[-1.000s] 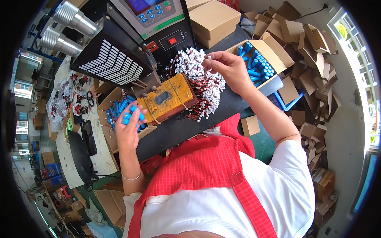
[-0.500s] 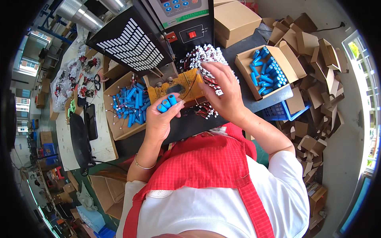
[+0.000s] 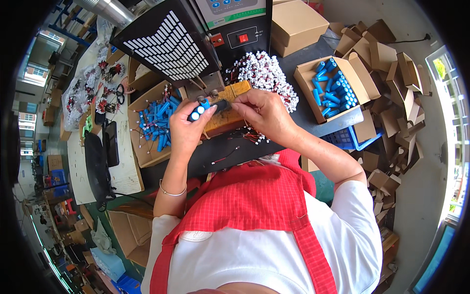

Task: The person assembles battery packs by picking up battery cells and wire connectors, aligning them, and welding the wires to the battery terminals using a spot welding machine.

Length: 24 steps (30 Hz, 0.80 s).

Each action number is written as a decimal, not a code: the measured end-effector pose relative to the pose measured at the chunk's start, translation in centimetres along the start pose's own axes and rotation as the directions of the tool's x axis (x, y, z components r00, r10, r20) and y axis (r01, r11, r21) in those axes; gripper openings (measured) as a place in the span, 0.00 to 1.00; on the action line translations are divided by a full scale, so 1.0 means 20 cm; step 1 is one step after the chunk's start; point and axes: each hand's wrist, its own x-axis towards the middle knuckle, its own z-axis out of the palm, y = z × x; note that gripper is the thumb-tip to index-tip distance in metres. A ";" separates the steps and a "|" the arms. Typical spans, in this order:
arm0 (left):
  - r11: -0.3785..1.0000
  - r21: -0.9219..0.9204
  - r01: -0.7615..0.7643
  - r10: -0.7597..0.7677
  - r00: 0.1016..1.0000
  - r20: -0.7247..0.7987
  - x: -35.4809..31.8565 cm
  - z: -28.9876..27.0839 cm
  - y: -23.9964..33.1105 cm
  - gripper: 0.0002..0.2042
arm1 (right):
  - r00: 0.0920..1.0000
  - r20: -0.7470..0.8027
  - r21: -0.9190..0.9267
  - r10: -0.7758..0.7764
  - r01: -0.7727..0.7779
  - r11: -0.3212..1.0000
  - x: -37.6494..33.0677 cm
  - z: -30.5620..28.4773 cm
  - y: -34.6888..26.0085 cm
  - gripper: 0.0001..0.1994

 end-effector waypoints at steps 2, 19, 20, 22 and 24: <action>0.999 0.043 0.014 -0.013 1.000 -0.017 0.01 -0.01 -0.06 0.11 | 0.979 0.099 -0.051 -0.177 0.183 0.982 -0.05 0.00 0.00 0.05; 0.984 0.107 -0.140 0.157 0.971 -0.177 -0.02 0.05 -0.08 0.14 | 0.470 0.872 -0.474 0.139 0.737 0.481 -0.17 0.47 -0.07 0.08; 0.984 0.097 -0.151 0.167 0.969 -0.180 -0.02 0.05 -0.08 0.14 | 0.424 0.885 -0.461 0.193 0.732 0.502 -0.14 0.48 -0.07 0.07; 0.984 0.070 -0.164 0.175 0.966 -0.192 -0.02 0.06 -0.09 0.13 | 0.376 0.894 -0.447 0.242 0.730 0.517 -0.12 0.48 -0.08 0.07; 0.982 0.076 -0.172 0.184 0.964 -0.194 -0.03 0.05 -0.10 0.13 | 0.379 0.904 -0.425 0.198 0.741 0.520 -0.12 0.44 -0.06 0.06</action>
